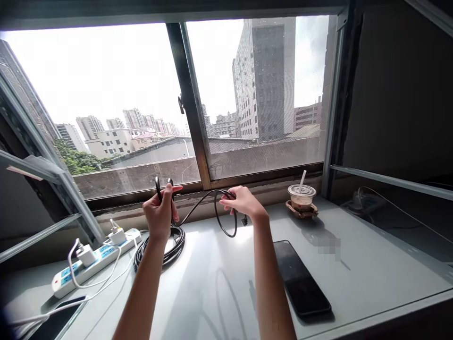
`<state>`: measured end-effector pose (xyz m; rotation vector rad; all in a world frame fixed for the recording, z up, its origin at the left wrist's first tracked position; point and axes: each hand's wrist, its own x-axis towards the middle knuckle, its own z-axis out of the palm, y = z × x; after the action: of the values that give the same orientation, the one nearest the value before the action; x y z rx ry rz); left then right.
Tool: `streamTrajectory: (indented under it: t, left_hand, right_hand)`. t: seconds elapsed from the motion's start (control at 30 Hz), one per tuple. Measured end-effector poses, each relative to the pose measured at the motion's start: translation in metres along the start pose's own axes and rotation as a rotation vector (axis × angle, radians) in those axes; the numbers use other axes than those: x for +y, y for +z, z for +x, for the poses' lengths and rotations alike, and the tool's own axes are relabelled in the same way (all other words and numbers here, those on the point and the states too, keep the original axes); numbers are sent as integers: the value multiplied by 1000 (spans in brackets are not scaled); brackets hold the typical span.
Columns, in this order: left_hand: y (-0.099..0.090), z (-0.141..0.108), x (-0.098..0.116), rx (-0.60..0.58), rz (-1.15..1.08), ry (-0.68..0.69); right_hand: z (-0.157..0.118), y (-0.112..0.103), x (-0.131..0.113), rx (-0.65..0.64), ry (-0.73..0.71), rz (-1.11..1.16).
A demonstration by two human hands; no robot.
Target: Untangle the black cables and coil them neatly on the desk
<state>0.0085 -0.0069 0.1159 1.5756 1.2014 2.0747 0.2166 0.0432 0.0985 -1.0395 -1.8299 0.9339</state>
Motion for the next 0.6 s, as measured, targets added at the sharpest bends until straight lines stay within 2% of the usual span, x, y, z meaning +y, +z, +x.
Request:
streamTrajectory:
  t: [0.1, 0.17, 0.23, 0.33, 0.47, 0.53, 0.6]
  left_hand:
    - [-2, 6, 23, 123, -2, 50]
    - [-3, 9, 26, 184, -16, 60]
    - [-3, 13, 18, 228, -37, 58]
    - [-5, 24, -1, 314, -83, 51]
    - [-15, 39, -21, 435, -135, 62]
    - [-21, 43, -25, 479, -139, 27]
    - [-27, 46, -25, 481, -151, -25]
  right_hand:
    - [-2, 5, -13, 32, -109, 26]
    - [-1, 8, -16, 73, -167, 38]
    - [1, 8, -13, 147, -190, 41]
    - [5, 1, -2, 324, -187, 69]
    - [4, -17, 11, 564, -152, 274]
    - [-1, -26, 12, 625, -186, 415]
    - [-9, -32, 9, 608, -259, 470]
